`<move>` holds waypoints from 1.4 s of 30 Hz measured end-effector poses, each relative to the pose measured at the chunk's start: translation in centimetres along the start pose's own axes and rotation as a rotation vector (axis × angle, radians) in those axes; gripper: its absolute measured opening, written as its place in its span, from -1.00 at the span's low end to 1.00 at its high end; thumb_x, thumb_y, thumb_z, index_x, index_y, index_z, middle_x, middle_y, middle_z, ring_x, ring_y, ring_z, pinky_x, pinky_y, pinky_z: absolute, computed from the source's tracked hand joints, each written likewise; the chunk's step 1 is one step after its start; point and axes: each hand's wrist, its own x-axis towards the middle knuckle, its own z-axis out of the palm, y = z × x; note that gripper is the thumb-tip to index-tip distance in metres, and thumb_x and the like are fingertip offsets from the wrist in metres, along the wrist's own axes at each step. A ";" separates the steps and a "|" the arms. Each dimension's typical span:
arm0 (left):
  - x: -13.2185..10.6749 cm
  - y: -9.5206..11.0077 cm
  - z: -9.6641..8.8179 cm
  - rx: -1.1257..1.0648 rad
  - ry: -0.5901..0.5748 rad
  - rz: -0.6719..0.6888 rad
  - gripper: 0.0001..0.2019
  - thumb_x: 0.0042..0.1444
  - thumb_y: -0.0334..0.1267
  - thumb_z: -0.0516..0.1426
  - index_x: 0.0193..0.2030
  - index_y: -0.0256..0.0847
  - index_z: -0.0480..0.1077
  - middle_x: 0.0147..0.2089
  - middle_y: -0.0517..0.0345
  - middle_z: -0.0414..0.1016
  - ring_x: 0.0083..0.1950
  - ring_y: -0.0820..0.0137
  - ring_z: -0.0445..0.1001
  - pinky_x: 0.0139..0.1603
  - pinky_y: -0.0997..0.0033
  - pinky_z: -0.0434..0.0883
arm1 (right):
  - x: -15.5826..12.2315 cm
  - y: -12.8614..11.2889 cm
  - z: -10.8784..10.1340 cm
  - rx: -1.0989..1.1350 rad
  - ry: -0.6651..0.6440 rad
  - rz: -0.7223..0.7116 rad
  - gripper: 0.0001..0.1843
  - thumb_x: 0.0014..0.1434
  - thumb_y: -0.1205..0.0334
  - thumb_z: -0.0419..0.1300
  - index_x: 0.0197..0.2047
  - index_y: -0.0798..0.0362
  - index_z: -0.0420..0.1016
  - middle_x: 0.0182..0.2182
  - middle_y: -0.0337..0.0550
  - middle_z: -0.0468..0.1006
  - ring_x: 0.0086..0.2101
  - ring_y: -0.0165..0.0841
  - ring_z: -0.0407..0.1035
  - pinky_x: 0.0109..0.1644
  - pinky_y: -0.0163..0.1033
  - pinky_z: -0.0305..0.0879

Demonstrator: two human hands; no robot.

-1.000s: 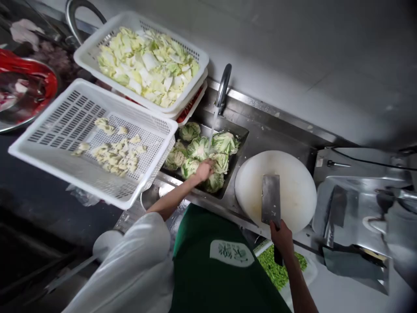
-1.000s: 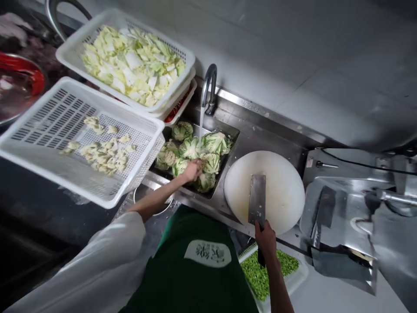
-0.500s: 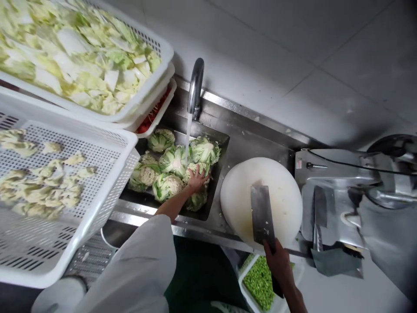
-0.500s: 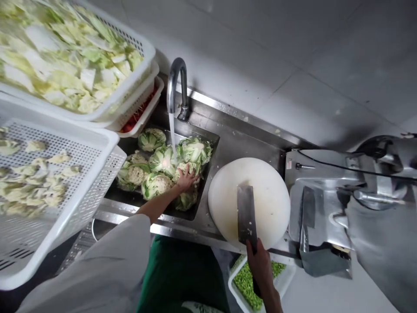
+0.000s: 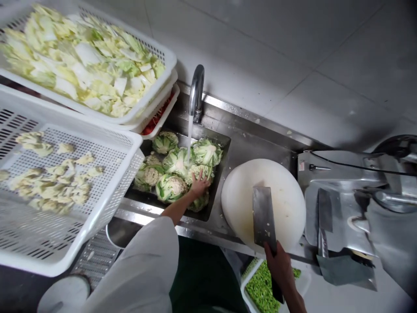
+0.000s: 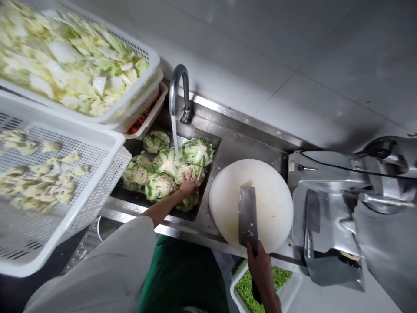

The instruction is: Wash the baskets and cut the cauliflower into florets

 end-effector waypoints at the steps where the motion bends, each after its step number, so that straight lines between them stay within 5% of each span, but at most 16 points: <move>1: -0.5 0.4 0.5 0.037 -0.012 0.015 -0.43 0.25 -0.34 0.17 0.42 -0.06 0.40 0.37 -0.30 0.40 0.61 -0.35 -0.12 0.38 -0.77 -0.07 | 0.1 0.1 0.1 0.000 -0.003 0.013 -0.57 0.11 -0.30 0.00 -0.36 -0.12 0.34 -0.47 -0.01 0.61 -0.35 -0.03 0.55 -0.32 -0.13 0.29; 4: 0.8 1.4 1.5 0.100 -0.052 0.005 -0.38 0.27 -0.43 0.05 0.47 -0.06 0.34 0.45 -0.27 0.32 0.63 -0.34 -0.22 0.36 -0.82 -0.13 | 0.3 0.4 0.3 0.017 -0.003 0.032 -0.55 0.09 -0.32 0.01 -0.35 -0.11 0.36 -0.46 0.01 0.62 -0.33 -0.02 0.55 -0.31 -0.13 0.31; 9: 6.2 3.5 1.1 0.053 -0.117 -0.233 -0.47 0.20 -0.40 0.12 0.30 -0.10 0.54 0.51 -0.21 0.25 0.62 -0.46 -0.45 0.36 -0.87 -0.23 | 0.2 0.1 0.3 0.025 0.023 0.010 -0.54 0.11 -0.29 0.01 -0.30 -0.07 0.41 -0.42 0.06 0.63 -0.30 -0.01 0.57 -0.28 -0.13 0.33; 13: 4.9 3.7 -1.2 0.002 -0.126 -0.209 -0.46 0.18 -0.36 0.20 0.33 -0.09 0.50 0.53 -0.25 0.19 0.62 -0.46 -0.45 0.37 -0.84 -0.26 | -0.4 -0.2 0.3 0.028 0.010 -0.025 -0.59 0.21 -0.20 -0.02 -0.25 -0.06 0.41 -0.42 0.02 0.62 -0.32 -0.06 0.56 -0.30 -0.17 0.28; 19: 1.7 0.9 -7.1 -0.296 0.070 -0.257 -0.40 -0.09 -0.40 0.40 0.17 -0.20 0.55 0.29 -0.27 0.39 0.54 -0.40 -0.03 0.41 -0.57 0.05 | -0.8 0.1 1.0 -0.001 -0.023 -0.035 -0.71 0.33 -0.04 -0.03 -0.24 -0.04 0.37 -0.43 -0.02 0.59 -0.32 -0.12 0.55 -0.30 -0.21 0.19; 23: 1.7 -1.6 -11.9 -0.781 0.319 -0.247 -0.48 -0.29 -0.35 0.46 -0.06 -0.24 0.62 -0.07 -0.02 0.51 0.12 0.01 0.50 0.34 -0.23 0.37 | -1.0 0.2 1.2 -0.004 -0.033 -0.013 -0.76 0.39 0.06 0.00 -0.25 -0.03 0.36 -0.41 -0.04 0.59 -0.30 -0.16 0.55 -0.29 -0.23 0.17; 27: 0.1 -2.7 -17.8 -0.909 0.404 -0.275 -0.38 -0.25 -0.16 0.46 0.04 -0.26 0.57 -0.10 0.01 0.59 -0.15 0.21 0.56 0.03 0.04 0.57 | -0.8 0.4 1.0 0.005 -0.046 0.003 -0.79 0.39 0.07 0.06 -0.26 -0.03 0.36 -0.39 -0.06 0.61 -0.28 -0.16 0.57 -0.27 -0.24 0.20; 31: -3.2 -1.7 -22.2 -1.144 0.579 -0.261 -0.28 -0.25 -0.16 0.48 0.15 -0.20 0.54 0.03 0.00 0.64 -0.03 0.20 0.61 0.03 0.22 0.56 | -0.3 0.7 1.1 0.018 -0.056 0.005 -0.81 0.36 0.07 0.11 -0.25 -0.03 0.40 -0.40 -0.08 0.60 -0.27 -0.14 0.57 -0.26 -0.23 0.23; 35: -5.2 -0.2 -22.0 -1.286 0.651 -0.330 -0.31 -0.12 -0.09 0.41 0.21 -0.16 0.48 0.13 -0.05 0.64 0.02 0.17 0.62 0.02 0.22 0.56 | 0.5 1.0 1.4 0.027 -0.063 -0.019 -0.80 0.38 0.08 0.11 -0.25 -0.02 0.42 -0.37 -0.05 0.62 -0.25 -0.12 0.57 -0.23 -0.21 0.25; 38: -4.7 0.9 -20.4 -0.991 0.517 -0.367 -0.47 -0.06 -0.09 0.34 0.07 -0.24 0.53 -0.13 -0.03 0.67 -0.13 0.16 0.61 -0.03 0.12 0.55 | 0.8 1.0 1.3 0.025 -0.058 -0.047 -0.80 0.39 0.10 0.09 -0.23 -0.01 0.44 -0.34 -0.01 0.62 -0.22 -0.11 0.57 -0.22 -0.21 0.24; 42: -3.6 2.2 -20.5 -0.682 0.326 -0.243 -0.63 -0.22 -0.38 0.35 -0.17 -0.23 0.60 -0.29 0.03 0.62 -0.05 0.04 0.58 0.26 -0.11 0.39 | 1.2 1.1 1.3 0.081 -0.042 -0.070 -0.80 0.38 0.11 0.10 -0.20 0.01 0.47 -0.35 -0.02 0.62 -0.23 -0.14 0.56 -0.24 -0.22 0.22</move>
